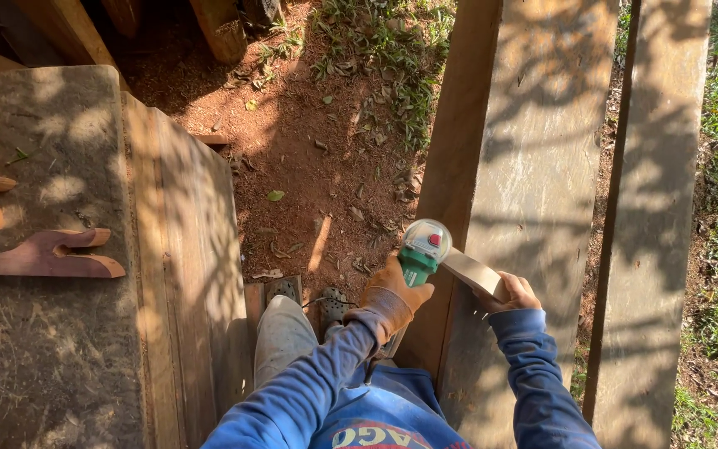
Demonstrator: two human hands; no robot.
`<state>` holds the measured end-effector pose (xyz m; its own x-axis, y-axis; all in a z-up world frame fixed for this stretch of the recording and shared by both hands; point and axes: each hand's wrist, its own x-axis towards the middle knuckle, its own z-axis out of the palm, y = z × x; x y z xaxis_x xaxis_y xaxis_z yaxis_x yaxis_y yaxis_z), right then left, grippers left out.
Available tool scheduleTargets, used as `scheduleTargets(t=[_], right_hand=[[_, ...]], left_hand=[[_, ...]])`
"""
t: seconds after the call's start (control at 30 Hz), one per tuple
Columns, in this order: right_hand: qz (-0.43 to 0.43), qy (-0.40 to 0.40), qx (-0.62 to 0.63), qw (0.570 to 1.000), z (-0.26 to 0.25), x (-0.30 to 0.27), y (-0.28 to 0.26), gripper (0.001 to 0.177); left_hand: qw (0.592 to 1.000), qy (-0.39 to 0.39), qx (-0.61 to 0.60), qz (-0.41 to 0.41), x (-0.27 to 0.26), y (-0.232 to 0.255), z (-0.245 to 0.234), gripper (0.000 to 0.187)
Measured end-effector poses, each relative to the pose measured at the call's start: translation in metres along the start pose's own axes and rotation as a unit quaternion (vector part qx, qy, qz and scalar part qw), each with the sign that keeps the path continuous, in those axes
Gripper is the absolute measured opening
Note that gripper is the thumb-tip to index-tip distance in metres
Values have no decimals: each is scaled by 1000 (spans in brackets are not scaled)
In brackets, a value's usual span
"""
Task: Sanding small wooden pieces using a power grinder at a workbench.
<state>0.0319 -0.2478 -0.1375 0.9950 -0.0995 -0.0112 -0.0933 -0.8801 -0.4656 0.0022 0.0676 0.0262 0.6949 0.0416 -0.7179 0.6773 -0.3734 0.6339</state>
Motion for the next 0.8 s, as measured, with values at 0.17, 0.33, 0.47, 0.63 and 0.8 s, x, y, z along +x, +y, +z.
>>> scheduleTargets(t=[0.17, 0.33, 0.47, 0.63, 0.8], right_hand=[[-3, -14, 3, 1000, -4, 0, -2, 58], [0, -9, 2, 1000, -6, -1, -7, 57], [-12, -11, 8, 1000, -3, 2, -3, 54], [-10, -19, 0, 1000, 0, 3, 5, 53], [-8, -28, 9, 1000, -7, -2, -4, 55]], left_hand=[[998, -31, -54, 14, 5, -11, 25, 61], [997, -72, -32, 20, -17, 4, 19, 58], [996, -68, 40, 46, -24, 18, 16, 57], [988, -75, 108, 82, -24, 22, 19, 58], [994, -44, 80, 55, -16, 13, 28, 61]])
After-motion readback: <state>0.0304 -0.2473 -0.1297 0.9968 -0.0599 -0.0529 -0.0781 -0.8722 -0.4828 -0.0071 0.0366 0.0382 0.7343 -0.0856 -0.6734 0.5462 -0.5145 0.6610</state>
